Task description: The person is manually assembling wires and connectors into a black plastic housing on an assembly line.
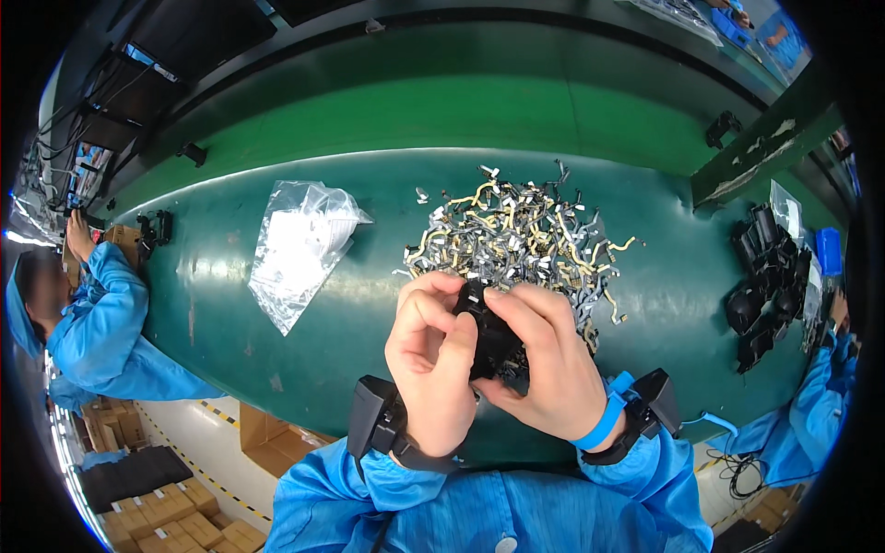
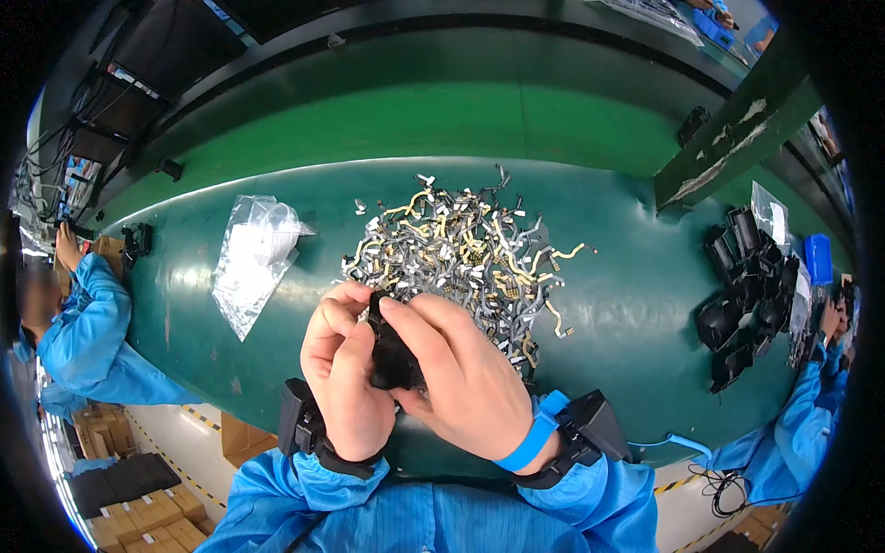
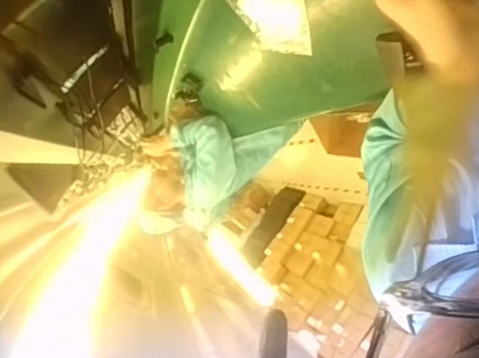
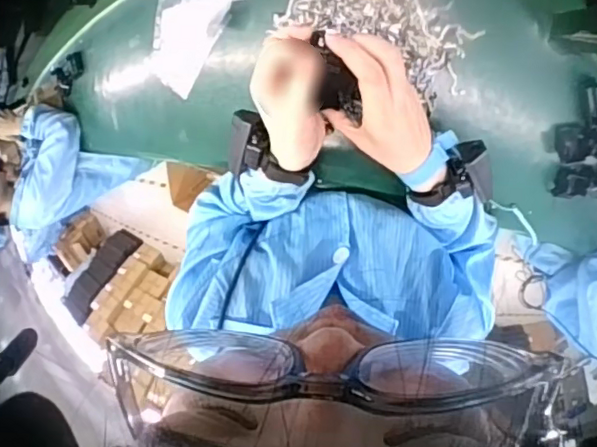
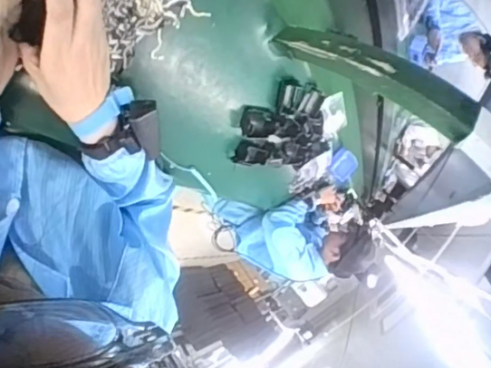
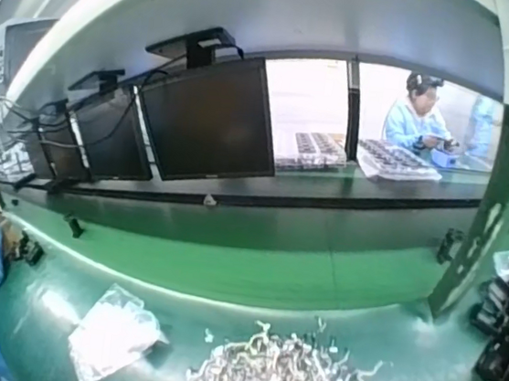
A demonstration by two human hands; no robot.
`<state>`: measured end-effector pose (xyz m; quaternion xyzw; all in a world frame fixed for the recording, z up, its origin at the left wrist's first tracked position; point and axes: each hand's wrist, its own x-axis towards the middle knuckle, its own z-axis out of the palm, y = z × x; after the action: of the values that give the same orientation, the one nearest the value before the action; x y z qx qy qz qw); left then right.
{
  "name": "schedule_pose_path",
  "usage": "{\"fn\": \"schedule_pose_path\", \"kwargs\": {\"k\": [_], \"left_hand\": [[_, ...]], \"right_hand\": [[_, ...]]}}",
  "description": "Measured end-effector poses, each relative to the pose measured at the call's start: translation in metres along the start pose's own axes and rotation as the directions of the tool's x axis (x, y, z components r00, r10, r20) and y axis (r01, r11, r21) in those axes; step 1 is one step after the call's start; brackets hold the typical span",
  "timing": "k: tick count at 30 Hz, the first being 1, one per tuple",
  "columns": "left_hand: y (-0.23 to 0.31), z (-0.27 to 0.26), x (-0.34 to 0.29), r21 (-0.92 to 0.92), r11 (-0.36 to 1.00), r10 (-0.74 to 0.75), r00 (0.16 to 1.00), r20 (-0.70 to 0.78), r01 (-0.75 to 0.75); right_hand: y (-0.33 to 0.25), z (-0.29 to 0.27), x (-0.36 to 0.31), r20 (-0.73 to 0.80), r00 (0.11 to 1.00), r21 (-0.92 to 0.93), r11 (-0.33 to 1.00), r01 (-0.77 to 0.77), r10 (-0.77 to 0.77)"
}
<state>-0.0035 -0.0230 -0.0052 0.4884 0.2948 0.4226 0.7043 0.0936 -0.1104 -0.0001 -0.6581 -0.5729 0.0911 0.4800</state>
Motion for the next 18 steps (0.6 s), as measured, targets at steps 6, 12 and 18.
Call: {"fn": "schedule_pose_path", "kwargs": {"k": [6, 12, 18], "left_hand": [[-0.0013, -0.0071, 0.0, 0.041, 0.999, 0.005, 0.996, 0.088, -0.008], [-0.0034, -0.0086, -0.0033, 0.109, 0.988, 0.096, 0.987, 0.129, -0.11], [-0.0026, -0.0078, -0.0074, 0.129, 0.974, 0.168, 0.974, 0.151, -0.188]], "right_hand": [[0.0022, -0.0003, -0.0012, 0.017, 1.0, 0.095, 0.995, -0.004, 0.002], [0.0033, -0.0009, 0.0, 0.007, 1.0, 0.129, 0.992, 0.016, -0.017], [0.0051, -0.0021, 0.0002, -0.008, 1.0, 0.105, 0.994, 0.02, -0.019]]}}
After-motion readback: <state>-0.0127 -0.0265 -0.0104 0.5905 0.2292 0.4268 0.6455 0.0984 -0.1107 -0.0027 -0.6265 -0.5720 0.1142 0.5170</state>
